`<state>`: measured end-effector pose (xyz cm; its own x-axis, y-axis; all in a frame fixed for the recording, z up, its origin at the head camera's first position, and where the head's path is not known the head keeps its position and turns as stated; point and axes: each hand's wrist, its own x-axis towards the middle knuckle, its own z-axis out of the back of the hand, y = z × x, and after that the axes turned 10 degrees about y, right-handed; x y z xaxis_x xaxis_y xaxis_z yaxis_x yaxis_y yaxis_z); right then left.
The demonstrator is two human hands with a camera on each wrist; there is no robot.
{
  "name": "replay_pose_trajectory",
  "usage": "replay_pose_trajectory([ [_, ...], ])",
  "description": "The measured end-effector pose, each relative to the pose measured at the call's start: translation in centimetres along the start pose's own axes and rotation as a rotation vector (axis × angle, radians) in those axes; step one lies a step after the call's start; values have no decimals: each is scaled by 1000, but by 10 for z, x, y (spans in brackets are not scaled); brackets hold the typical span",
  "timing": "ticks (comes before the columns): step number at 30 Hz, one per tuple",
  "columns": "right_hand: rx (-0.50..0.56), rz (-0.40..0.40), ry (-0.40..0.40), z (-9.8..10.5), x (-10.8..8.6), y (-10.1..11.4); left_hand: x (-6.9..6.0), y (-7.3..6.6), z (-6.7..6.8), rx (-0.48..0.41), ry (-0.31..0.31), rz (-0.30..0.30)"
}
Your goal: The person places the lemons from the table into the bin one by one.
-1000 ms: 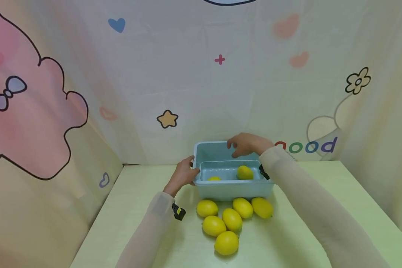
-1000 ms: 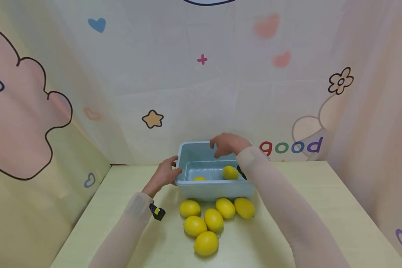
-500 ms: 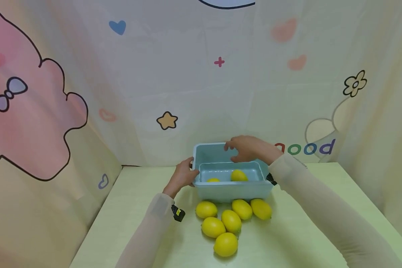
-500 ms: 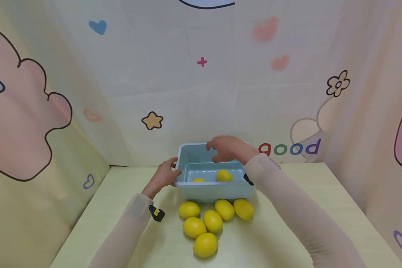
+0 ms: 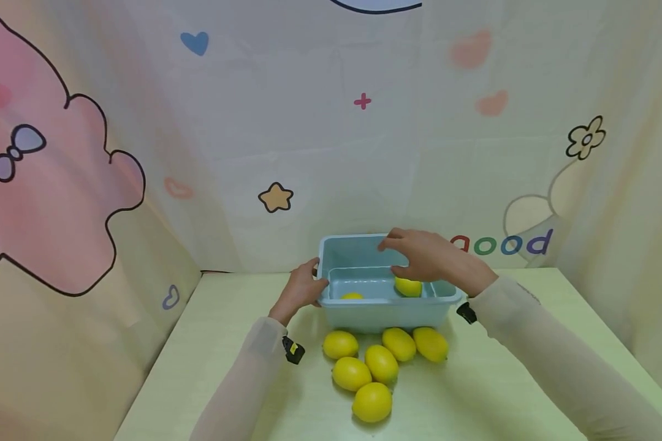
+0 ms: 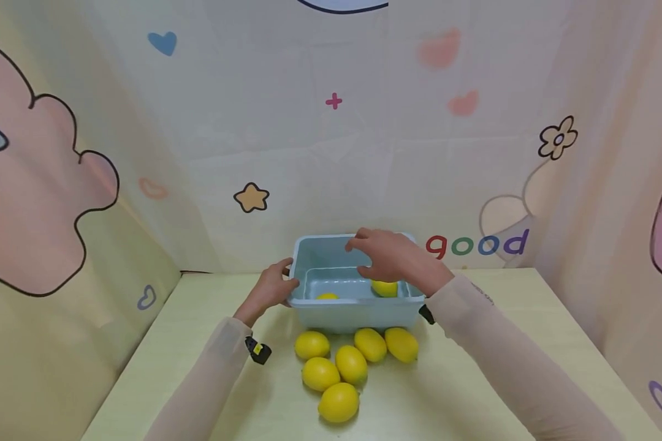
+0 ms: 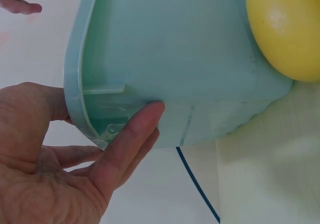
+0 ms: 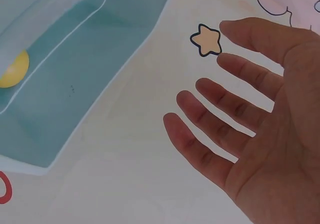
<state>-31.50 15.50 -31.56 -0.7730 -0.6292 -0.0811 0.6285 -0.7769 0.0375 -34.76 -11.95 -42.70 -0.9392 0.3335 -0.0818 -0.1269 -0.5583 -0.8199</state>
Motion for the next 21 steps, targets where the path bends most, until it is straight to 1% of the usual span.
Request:
replay_pose_trajectory([
  [5, 33, -11, -41, -5, -13, 4, -2, 0, 1, -2, 0, 8],
  [11, 9, 40, -118, -17, -30, 6, -1, 0, 1, -6, 4, 10],
  [16, 2, 52, -141, -27, -43, 8, 0, 0, 0, 2, 5, 14],
  [21, -12, 65, -175, -35, -51, 10, 1, 1, 1, 5, -3, 17],
])
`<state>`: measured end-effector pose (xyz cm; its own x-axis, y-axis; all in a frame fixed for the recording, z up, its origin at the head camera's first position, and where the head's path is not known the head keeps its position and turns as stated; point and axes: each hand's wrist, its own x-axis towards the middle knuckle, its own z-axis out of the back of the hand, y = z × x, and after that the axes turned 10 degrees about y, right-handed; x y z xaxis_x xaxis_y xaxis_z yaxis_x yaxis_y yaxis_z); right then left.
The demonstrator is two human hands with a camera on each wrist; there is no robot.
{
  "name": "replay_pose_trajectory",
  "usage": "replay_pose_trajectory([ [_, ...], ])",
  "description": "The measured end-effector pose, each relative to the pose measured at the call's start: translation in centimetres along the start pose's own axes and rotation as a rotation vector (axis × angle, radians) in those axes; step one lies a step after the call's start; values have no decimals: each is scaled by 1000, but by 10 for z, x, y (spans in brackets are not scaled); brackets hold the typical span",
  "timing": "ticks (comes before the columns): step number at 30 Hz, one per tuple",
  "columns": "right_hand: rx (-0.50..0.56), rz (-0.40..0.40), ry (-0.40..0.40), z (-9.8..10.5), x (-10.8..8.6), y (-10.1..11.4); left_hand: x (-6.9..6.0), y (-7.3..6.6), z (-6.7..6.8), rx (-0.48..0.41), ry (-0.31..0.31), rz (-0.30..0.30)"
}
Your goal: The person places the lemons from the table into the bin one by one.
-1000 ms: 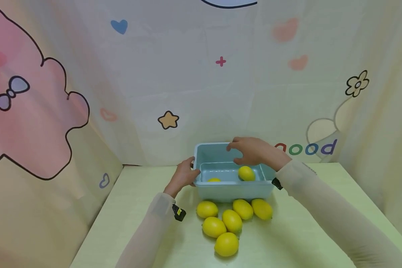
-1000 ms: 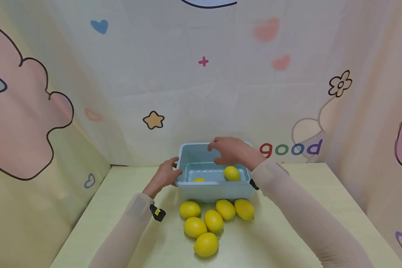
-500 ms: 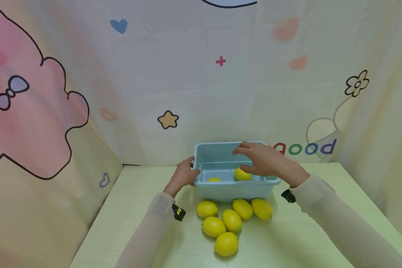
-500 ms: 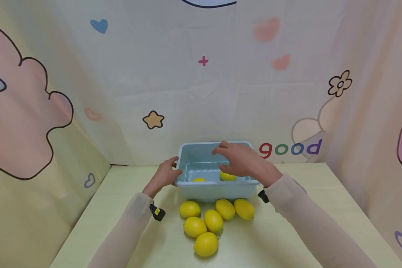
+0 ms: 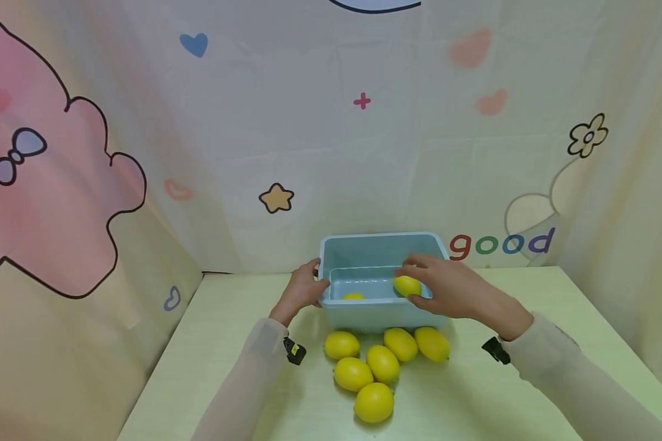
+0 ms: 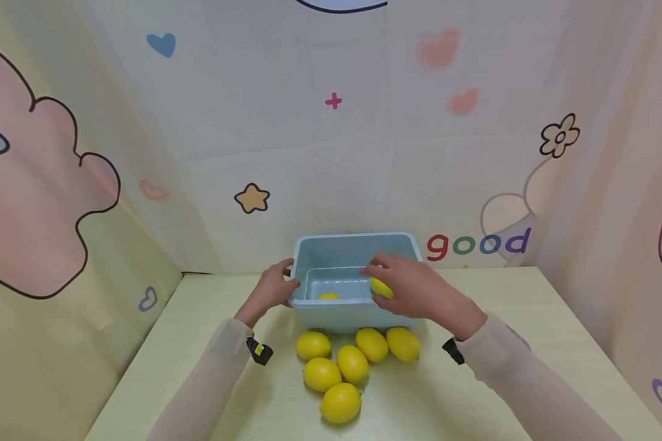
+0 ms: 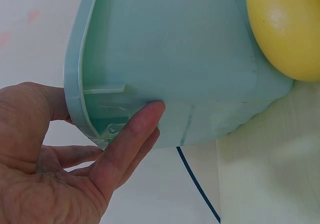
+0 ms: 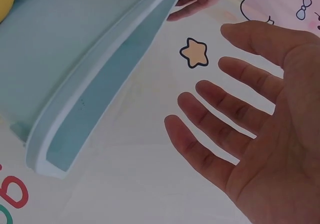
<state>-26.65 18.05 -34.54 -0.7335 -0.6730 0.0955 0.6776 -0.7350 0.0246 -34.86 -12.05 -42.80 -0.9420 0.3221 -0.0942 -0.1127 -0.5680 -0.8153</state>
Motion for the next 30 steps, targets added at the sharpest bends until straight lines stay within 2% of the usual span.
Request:
replay_pose_trajectory([
  [7, 31, -29, 22, -10, -12, 4, 0, 3, 0, -8, 7, -14],
  [15, 40, 1, 8, -19, -28, 10, -3, 1, 1, -2, 5, -57],
  [19, 55, -2, 19, -25, -35, 10, -2, -1, 2, 3, 3, -58],
  [25, 74, 3, 58, -34, -42, 10, 0, -1, 2, 5, -1, -36],
  [30, 110, -21, 131, -41, -47, 12, -2, -2, 1, 20, -4, -30],
])
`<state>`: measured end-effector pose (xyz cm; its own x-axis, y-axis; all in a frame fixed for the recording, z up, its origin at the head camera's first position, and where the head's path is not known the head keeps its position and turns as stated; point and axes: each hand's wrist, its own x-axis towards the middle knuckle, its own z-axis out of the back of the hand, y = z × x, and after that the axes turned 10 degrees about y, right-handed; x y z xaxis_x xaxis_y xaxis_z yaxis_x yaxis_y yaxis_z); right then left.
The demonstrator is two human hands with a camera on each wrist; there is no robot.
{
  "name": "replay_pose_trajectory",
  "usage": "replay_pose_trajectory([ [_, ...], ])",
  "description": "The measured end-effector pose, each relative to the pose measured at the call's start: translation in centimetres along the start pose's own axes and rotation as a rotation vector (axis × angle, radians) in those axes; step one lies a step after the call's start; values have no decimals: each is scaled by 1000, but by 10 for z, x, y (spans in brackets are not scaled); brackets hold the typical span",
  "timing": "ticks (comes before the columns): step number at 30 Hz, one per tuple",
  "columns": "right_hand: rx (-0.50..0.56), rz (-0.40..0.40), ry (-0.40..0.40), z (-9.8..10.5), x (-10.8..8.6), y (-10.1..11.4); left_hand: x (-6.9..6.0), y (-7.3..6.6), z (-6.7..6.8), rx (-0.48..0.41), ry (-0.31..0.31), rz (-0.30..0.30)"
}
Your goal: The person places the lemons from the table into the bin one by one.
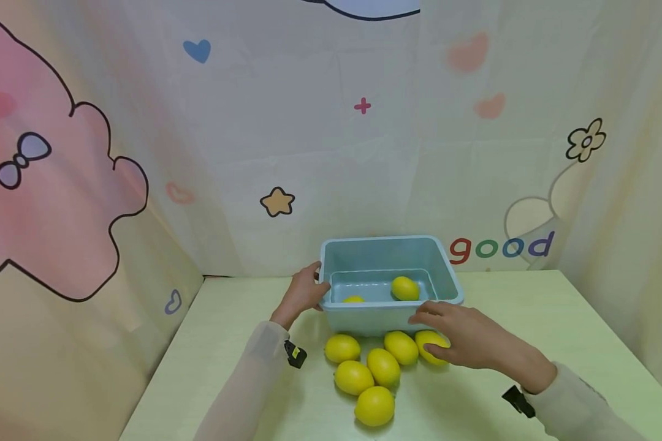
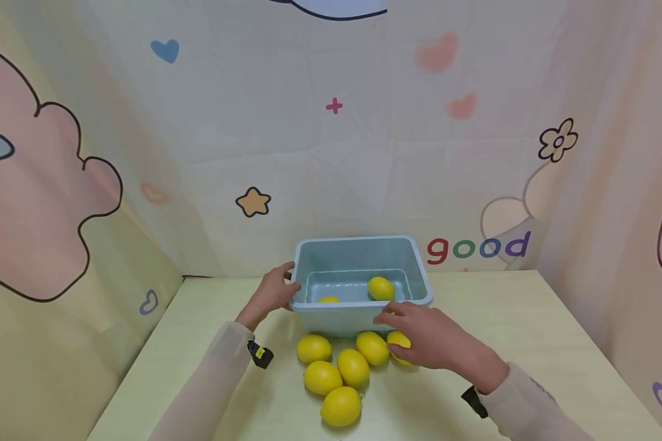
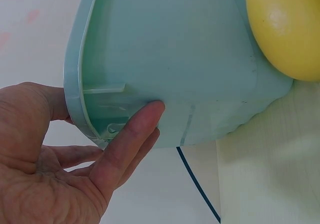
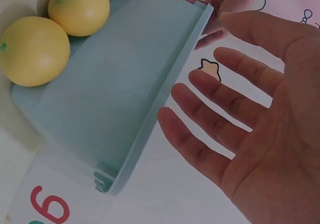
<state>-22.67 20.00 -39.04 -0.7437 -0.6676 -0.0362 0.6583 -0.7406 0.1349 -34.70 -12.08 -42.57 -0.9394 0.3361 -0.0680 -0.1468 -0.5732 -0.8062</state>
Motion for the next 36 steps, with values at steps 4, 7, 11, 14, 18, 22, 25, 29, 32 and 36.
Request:
replay_pose_trajectory([
  [4, 26, -10, 37, -7, -1, 0, 1, 0, 0, -2, 4, 7],
  [7, 26, 3, 39, -11, -1, -1, 1, -1, 0, -2, 11, 12],
  [11, 23, 16, 38, -18, -1, -2, 0, -1, -1, -7, 11, 15],
  [14, 36, 19, 39, -22, -2, -4, 0, -1, -1, -18, 9, 13],
  [18, 47, 21, 50, -28, -3, -6, 0, -1, -1, -26, 17, 15],
  [22, 46, 22, 55, -32, -4, -7, 1, 0, -1, -22, 14, 14],
  [25, 45, 28, 47, -36, -3, -8, 1, 0, 0, -19, 14, 15],
  [29, 43, 32, 43, -42, -2, -12, 1, 0, 0, -17, 14, 13],
  [32, 58, 21, 58, -46, -1, -16, 2, 1, 0, -17, 13, 7],
  [36, 96, -6, 83, -53, 0, -22, 1, 1, 0, -15, 14, 6],
])
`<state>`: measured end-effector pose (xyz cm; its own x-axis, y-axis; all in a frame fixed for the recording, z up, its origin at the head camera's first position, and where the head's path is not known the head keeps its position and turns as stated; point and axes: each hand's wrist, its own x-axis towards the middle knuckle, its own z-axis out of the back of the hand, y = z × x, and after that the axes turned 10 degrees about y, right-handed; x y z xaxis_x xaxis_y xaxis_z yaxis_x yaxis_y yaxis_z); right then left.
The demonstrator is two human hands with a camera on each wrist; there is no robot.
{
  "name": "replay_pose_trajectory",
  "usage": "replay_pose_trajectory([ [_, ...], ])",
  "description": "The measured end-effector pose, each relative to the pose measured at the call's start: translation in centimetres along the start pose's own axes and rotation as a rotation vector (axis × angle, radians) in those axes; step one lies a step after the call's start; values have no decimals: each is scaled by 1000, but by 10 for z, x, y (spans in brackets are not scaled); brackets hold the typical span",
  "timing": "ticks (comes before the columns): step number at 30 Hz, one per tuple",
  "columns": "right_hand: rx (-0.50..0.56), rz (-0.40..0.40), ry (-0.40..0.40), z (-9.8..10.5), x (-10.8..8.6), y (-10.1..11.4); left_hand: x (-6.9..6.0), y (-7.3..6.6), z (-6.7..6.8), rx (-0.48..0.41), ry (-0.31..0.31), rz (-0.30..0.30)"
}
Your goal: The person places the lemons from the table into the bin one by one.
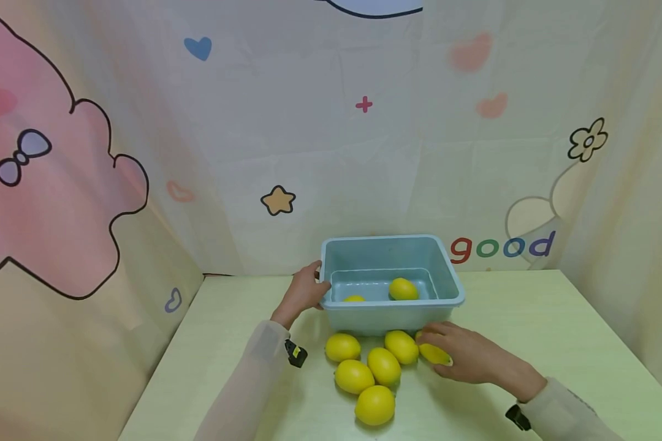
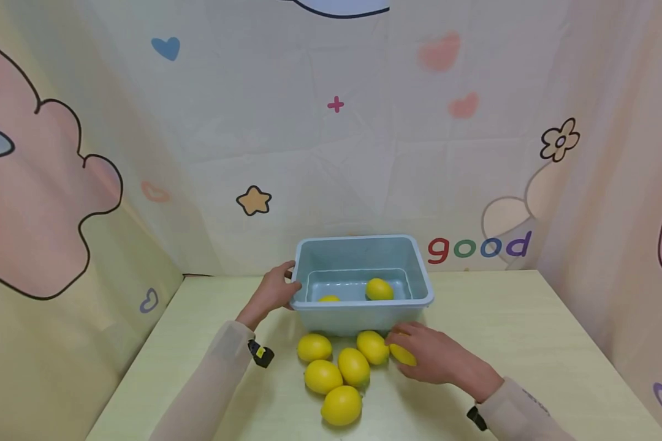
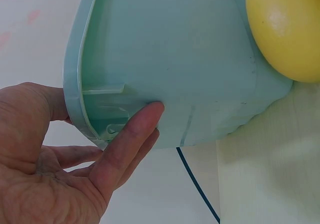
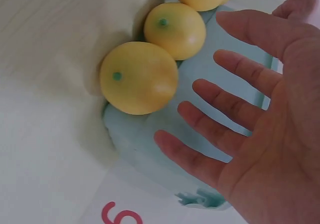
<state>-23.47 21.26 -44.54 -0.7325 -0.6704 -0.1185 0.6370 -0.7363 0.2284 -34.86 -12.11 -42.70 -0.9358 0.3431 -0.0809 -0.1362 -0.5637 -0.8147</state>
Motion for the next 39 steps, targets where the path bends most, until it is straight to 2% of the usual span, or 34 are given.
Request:
replay_pose_trajectory([
  [9, 26, -14, 7, -13, 4, -14, 0, -1, -1, 3, -10, 13],
  [17, -25, -17, -11, -29, 14, -25, 0, 0, -1, 10, -12, 10],
  [28, 51, -88, 52, -44, 19, -24, -1, 1, -2, 12, -13, 16],
  [33, 42, -78, 47, -48, 19, -26, -1, 1, -1, 10, -8, 11],
  [39, 21, -108, 51, -54, 19, -26, -1, 1, 0, 10, 1, 7],
])
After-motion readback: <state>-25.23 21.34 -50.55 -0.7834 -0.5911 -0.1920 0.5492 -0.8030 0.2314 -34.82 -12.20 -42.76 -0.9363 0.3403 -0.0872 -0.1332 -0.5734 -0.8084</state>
